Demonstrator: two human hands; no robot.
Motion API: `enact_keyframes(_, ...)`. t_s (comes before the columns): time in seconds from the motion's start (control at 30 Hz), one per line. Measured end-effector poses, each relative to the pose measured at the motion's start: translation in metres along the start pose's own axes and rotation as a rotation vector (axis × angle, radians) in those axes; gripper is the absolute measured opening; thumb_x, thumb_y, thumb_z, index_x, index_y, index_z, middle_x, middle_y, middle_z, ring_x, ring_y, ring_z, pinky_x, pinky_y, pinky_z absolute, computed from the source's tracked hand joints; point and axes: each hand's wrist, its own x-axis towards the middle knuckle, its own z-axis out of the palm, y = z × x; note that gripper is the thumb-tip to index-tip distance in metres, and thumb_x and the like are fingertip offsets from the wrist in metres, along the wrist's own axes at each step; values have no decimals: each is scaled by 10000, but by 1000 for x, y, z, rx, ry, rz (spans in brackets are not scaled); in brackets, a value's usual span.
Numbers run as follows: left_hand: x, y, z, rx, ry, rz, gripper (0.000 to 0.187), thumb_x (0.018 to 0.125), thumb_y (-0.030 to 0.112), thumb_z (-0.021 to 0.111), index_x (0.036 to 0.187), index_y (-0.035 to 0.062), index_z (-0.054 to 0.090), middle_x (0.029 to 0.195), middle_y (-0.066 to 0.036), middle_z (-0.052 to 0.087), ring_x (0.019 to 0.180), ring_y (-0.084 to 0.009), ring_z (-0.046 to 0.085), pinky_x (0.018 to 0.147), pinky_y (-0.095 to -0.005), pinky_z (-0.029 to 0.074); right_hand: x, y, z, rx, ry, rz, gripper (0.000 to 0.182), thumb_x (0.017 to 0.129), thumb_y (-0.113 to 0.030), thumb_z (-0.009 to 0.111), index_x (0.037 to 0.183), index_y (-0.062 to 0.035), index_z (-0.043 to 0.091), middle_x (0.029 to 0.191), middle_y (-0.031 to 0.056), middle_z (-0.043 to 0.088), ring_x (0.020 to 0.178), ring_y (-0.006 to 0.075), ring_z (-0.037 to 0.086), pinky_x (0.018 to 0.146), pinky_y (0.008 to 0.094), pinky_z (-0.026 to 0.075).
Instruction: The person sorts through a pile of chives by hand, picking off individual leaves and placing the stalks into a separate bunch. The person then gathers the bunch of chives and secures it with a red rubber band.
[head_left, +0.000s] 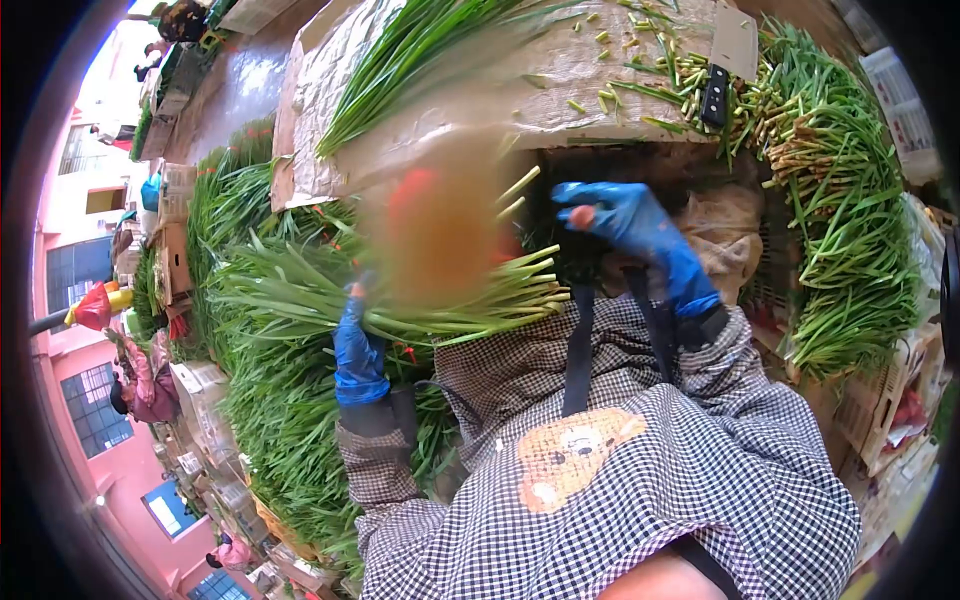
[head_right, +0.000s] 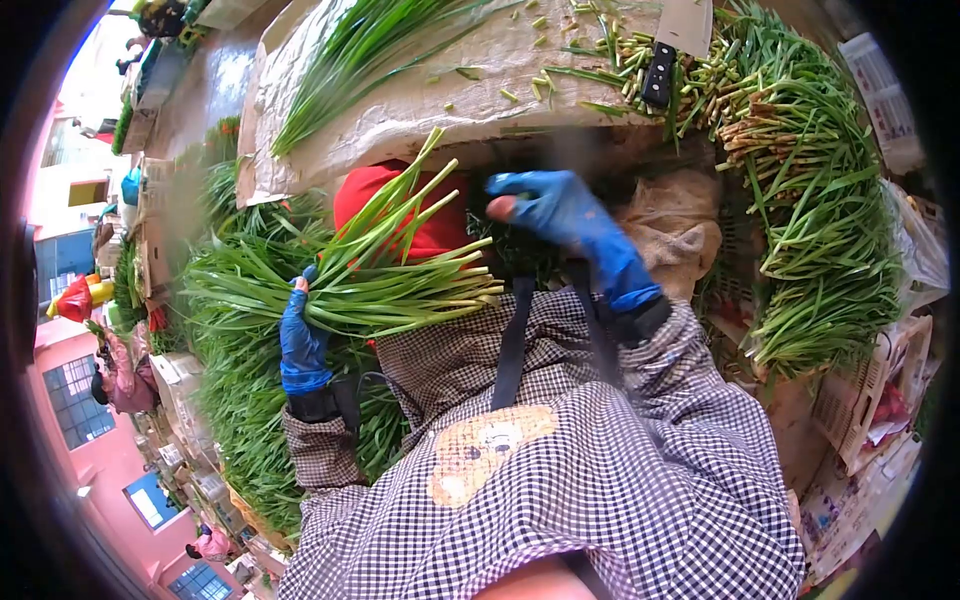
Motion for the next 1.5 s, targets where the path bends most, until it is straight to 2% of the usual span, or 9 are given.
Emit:
enact_keyframes(0.27, -8, -3, 1, -5, 26, 62, 203, 909, 165, 548, 1086, 66, 565, 1109, -95, 612, 995, -220, 588, 889, -402, 490, 25, -37, 59, 335, -256, 258, 281, 838, -285, 654, 945, -26, 680, 719, 56, 654, 641, 91, 596, 599, 240, 490)
enact_keyframes(0.5, -1, -6, -25, -63, -31, 21, 345, 944, 229, 477, 1218, 22, 514, 1160, -163, 581, 1016, -264, 586, 885, -420, 485, 5, 12, -16, 217, 10, 418, 283, 850, -276, 632, 908, 0, 643, 725, 64, 660, 596, 151, 595, 568, 319, 490)
enact_keyframes(0.57, 1, -10, -27, -98, -36, 36, 356, 944, 229, 475, 1235, 25, 502, 1183, -166, 569, 1031, -270, 579, 901, -431, 475, 4, 34, -33, -552, -22, 188, 394, 833, -317, 643, 1018, 29, 617, 862, 125, 680, 743, 214, 643, 696, 334, 506)
enact_keyframes(0.73, -1, -19, -20, -225, -16, -8, 404, 947, 237, 459, 1297, 35, 449, 1259, -173, 516, 1097, -289, 540, 946, -467, 439, -20, -12, 11, -55, -216, 369, 542, 793, -302, 692, 1195, 27, 538, 1141, 182, 610, 1028, 198, 591, 872, 309, 456)
enact_keyframes(0.77, -1, -20, -20, -219, 5, -7, 397, 949, 235, 455, 1296, 42, 453, 1274, -175, 502, 1108, -296, 532, 948, -468, 436, -21, 10, 27, 34, -280, 212, 532, 790, -268, 700, 1192, 40, 534, 1026, 148, 656, 913, 168, 606, 815, 292, 477)
enact_keyframes(0.87, -2, -23, -17, -264, -27, 5, 389, 949, 238, 456, 1290, 50, 462, 1289, -171, 489, 1120, -299, 522, 949, -475, 432, -19, -5, 68, 1, -383, 442, 376, 814, -236, 668, 1091, 12, 612, 717, 66, 626, 632, 91, 549, 613, 278, 477)
enact_keyframes(1.03, -15, -29, -24, -154, -19, -24, 393, 946, 263, 465, 1280, 55, 473, 1291, -160, 490, 1133, -299, 512, 951, -485, 427, 3, -12, 41, 96, -232, 375, 167, 849, -196, 621, 844, -32, 649, 623, 13, 555, 581, 62, 500, 523, 267, 433)
enact_keyframes(1.27, -17, -35, -30, -214, 75, -12, 418, 944, 287, 465, 1299, 66, 459, 1305, -157, 479, 1159, -304, 492, 963, -491, 413, 0, 25, -65, -419, 86, 208, 217, 852, -217, 613, 905, -8, 644, 774, 96, 649, 690, 138, 599, 631, 295, 478)
enact_keyframes(1.5, -18, -48, -27, -257, 91, -10, 429, 948, 273, 446, 1332, 84, 424, 1321, -143, 468, 1161, -301, 490, 974, -474, 406, -26, 16, 10, -141, 6, 120, 326, 844, -270, 637, 1043, -12, 634, 829, 116, 659, 762, 157, 613, 689, 307, 485)
